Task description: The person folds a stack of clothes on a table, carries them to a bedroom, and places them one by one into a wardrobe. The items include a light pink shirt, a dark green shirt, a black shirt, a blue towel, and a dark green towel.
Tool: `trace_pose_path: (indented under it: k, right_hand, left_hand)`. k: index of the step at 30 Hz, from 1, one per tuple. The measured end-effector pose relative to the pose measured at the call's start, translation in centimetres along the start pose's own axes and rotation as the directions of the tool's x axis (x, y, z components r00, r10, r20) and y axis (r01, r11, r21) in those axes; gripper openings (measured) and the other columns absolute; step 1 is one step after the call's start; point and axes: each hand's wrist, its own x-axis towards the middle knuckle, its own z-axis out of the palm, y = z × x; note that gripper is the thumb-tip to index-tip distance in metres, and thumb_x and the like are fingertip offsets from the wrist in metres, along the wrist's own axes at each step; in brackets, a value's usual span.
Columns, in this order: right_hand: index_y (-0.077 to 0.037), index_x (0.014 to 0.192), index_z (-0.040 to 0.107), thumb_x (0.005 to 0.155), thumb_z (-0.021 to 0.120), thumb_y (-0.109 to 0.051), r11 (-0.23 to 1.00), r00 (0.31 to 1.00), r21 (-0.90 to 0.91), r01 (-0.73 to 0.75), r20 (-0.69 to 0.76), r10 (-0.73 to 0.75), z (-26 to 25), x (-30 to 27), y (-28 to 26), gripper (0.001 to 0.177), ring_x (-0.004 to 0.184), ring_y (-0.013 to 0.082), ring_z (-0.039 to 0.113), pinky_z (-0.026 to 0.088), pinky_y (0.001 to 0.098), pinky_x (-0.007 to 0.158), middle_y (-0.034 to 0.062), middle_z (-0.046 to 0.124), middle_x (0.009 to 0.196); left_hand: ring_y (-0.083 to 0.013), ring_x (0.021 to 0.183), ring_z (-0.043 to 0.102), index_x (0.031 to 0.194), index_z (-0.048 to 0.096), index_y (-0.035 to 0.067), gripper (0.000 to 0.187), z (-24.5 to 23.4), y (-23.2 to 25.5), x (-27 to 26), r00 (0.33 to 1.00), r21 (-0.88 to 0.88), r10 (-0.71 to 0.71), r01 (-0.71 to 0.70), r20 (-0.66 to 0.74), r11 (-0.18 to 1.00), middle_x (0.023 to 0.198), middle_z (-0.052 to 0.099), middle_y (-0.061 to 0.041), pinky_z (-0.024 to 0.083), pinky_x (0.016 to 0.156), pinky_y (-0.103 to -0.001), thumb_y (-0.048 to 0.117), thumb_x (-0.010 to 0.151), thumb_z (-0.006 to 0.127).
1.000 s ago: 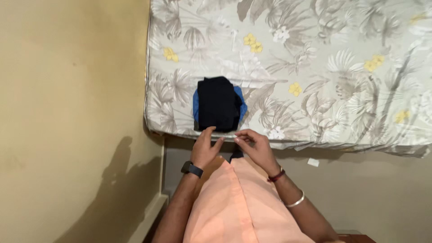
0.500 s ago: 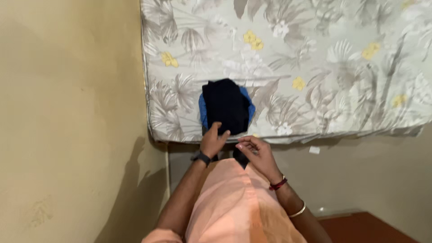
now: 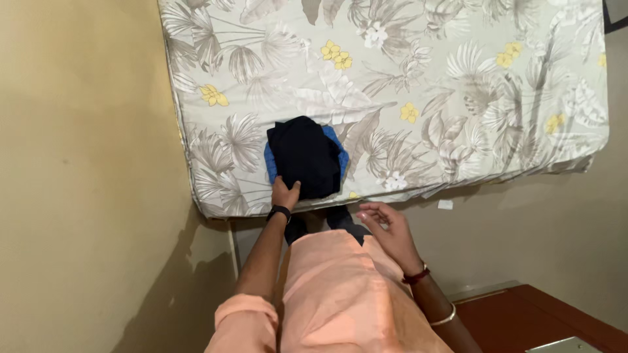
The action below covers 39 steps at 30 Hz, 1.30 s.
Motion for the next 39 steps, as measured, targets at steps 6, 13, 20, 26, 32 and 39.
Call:
trace_pose_path:
  k: [6, 13, 20, 26, 32, 39]
  right_hand:
    - [0.003, 0.118, 0.070, 0.097, 0.068, -0.009, 1.000, 0.999, -0.027, -0.009, -0.047, 0.008, -3.0, -0.1, 1.5, 0.024, 0.088, 0.0094, 0.068, 0.055, 0.0253, 0.079, 0.0080, 0.079, 0.099]
    - [0.003, 0.117, 0.069, 0.096, 0.067, -0.009, 0.998, 0.998, -0.058, 0.033, -0.045, -0.036, -5.6, 0.6, 2.0, 0.024, 0.088, 0.0098, 0.070, 0.056, 0.0255, 0.079, 0.0076, 0.079, 0.100]
    - [0.003, 0.116, 0.070, 0.096, 0.068, -0.008, 0.999, 0.999, -0.034, 0.016, -0.031, -0.017, -6.6, 1.6, 1.9, 0.023, 0.090, 0.0098, 0.070, 0.055, 0.0252, 0.080, 0.0082, 0.079, 0.100]
    - [0.003, 0.116, 0.070, 0.096, 0.067, -0.008, 0.999, 0.999, -0.022, 0.034, -0.026, -0.035, -6.9, 2.1, 1.8, 0.023, 0.092, 0.0106, 0.072, 0.056, 0.0257, 0.081, 0.0091, 0.079, 0.100]
    - [0.004, 0.117, 0.068, 0.097, 0.066, -0.008, 0.999, 0.999, 0.010, 0.038, -0.012, -0.038, -6.7, 2.1, 2.1, 0.023, 0.093, 0.0109, 0.072, 0.056, 0.0261, 0.082, 0.0092, 0.079, 0.101]
    - [0.004, 0.117, 0.069, 0.097, 0.067, -0.010, 0.999, 0.998, 0.019, -0.042, -0.042, 0.042, -6.2, 2.1, 2.2, 0.025, 0.092, 0.0113, 0.071, 0.056, 0.0266, 0.084, 0.0085, 0.079, 0.100]
  left_hand:
    - [-0.0464, 0.126, 0.053, 0.144, 0.044, -0.005, 0.075, 1.5, -0.3, 1.5, 0.982, -0.013, -0.085, 0.084, -0.168, 0.996, 0.141, 0.051, -0.030, 0.044, 0.106, -0.049, 0.028, 0.086, 0.078]
    - [-0.0419, 0.117, 0.064, 0.129, 0.057, -0.005, 0.075, 1.8, -0.8, 2.6, 0.964, -0.104, -0.156, 0.137, -0.213, 0.985, 0.124, 0.067, -0.027, 0.050, 0.103, -0.044, 0.025, 0.069, 0.091]
    - [-0.0359, 0.113, 0.064, 0.127, 0.055, -0.005, 0.077, 2.6, -0.8, 3.7, 0.944, -0.419, -0.303, 0.225, -0.130, 0.880, 0.122, 0.067, -0.023, 0.050, 0.101, -0.040, 0.027, 0.069, 0.093]
    - [-0.0315, 0.118, 0.064, 0.137, 0.054, -0.004, 0.077, 2.3, 0.3, 4.4, 0.972, -0.599, -0.233, 0.210, 0.040, 0.772, 0.132, 0.066, -0.020, 0.049, 0.105, -0.039, 0.019, 0.072, 0.089]
    - [-0.0297, 0.124, 0.062, 0.145, 0.052, -0.001, 0.072, 1.5, 2.4, 3.9, 0.983, -0.624, -0.118, 0.180, 0.139, 0.761, 0.140, 0.064, -0.016, 0.046, 0.109, -0.038, 0.011, 0.079, 0.081]
    - [-0.0284, 0.127, 0.059, 0.149, 0.045, 0.001, 0.073, 0.9, 4.3, 1.6, 0.998, -0.636, -0.025, 0.053, 0.054, 0.770, 0.142, 0.060, -0.014, 0.044, 0.109, -0.037, 0.000, 0.083, 0.075]
